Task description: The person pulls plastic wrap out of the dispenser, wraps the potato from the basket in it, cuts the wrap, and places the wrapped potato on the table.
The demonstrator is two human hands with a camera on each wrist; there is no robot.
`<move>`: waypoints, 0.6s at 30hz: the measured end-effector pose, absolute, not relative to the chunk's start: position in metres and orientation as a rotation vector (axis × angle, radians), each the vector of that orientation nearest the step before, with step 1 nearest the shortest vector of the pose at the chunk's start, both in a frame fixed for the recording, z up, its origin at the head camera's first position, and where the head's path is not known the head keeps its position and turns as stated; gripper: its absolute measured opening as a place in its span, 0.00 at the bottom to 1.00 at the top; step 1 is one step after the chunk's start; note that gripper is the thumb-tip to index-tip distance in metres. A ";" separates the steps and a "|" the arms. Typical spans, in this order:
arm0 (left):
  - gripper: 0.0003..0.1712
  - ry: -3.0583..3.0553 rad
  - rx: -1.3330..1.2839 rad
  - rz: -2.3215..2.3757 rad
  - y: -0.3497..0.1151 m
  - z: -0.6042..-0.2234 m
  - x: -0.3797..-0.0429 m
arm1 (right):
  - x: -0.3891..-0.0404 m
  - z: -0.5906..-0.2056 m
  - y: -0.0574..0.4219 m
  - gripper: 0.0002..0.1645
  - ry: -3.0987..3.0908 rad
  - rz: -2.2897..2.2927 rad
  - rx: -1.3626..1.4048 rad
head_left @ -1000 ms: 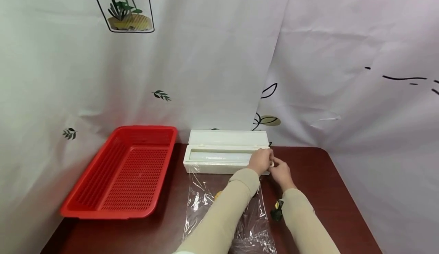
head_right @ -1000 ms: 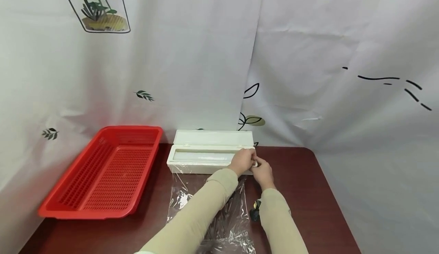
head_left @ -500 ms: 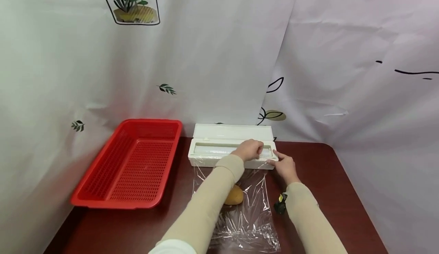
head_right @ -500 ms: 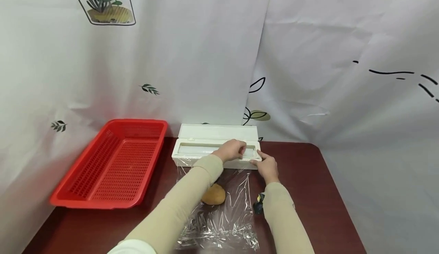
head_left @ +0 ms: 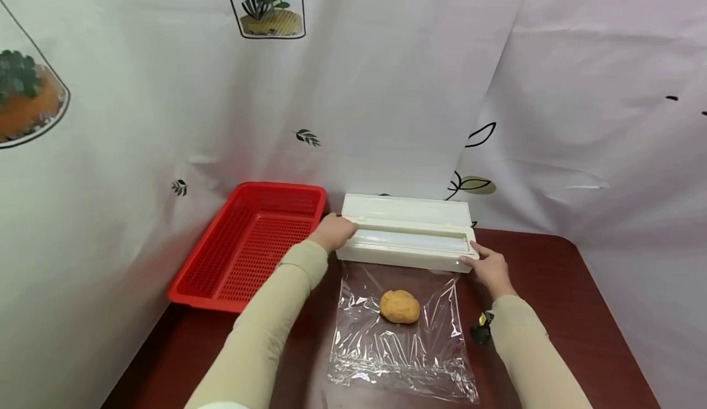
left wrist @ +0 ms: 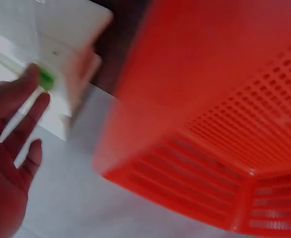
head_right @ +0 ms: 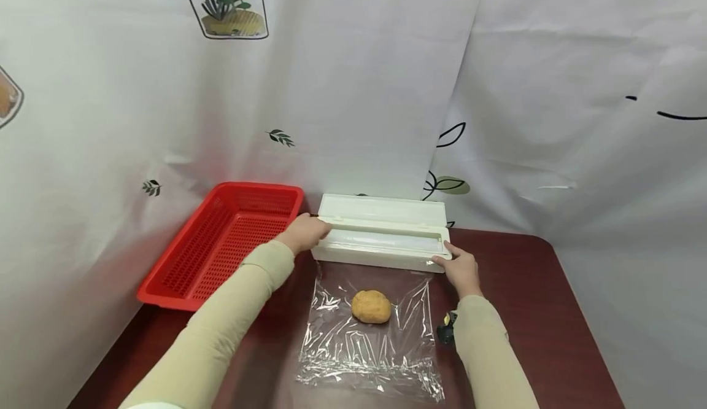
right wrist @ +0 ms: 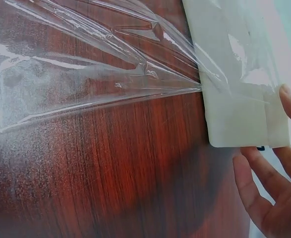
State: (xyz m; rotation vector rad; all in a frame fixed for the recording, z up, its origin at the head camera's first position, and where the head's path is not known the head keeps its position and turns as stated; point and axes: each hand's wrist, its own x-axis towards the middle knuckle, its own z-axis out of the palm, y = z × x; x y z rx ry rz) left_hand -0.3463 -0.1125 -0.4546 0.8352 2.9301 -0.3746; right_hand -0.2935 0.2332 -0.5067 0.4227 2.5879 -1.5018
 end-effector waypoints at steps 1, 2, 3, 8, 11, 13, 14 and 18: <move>0.05 2.923 0.829 -0.375 -0.111 -0.455 -0.346 | -0.293 -0.507 0.235 0.41 2.594 -1.491 0.414; 0.07 2.916 0.812 -0.373 -0.109 -0.456 -0.345 | -0.292 -0.507 0.237 0.41 2.605 -1.470 0.403; 0.08 2.917 0.788 -0.363 -0.107 -0.457 -0.344 | -0.292 -0.507 0.238 0.41 2.625 -1.438 0.383; 0.11 2.945 0.571 -0.238 -0.111 -0.454 -0.335 | -0.295 -0.511 0.239 0.42 2.713 -1.266 0.203; 0.14 3.005 0.555 -0.140 -0.118 -0.447 -0.328 | -0.297 -0.510 0.242 0.44 2.717 -1.247 0.115; 0.16 3.067 0.562 -0.102 -0.119 -0.442 -0.323 | -0.298 -0.507 0.246 0.43 2.701 -1.298 0.081; 0.17 3.093 0.557 -0.083 -0.118 -0.440 -0.318 | -0.297 -0.506 0.248 0.42 2.692 -1.336 0.069; 0.16 3.177 0.569 0.015 -0.111 -0.439 -0.292 | -0.289 -0.504 0.255 0.30 2.738 -1.478 0.038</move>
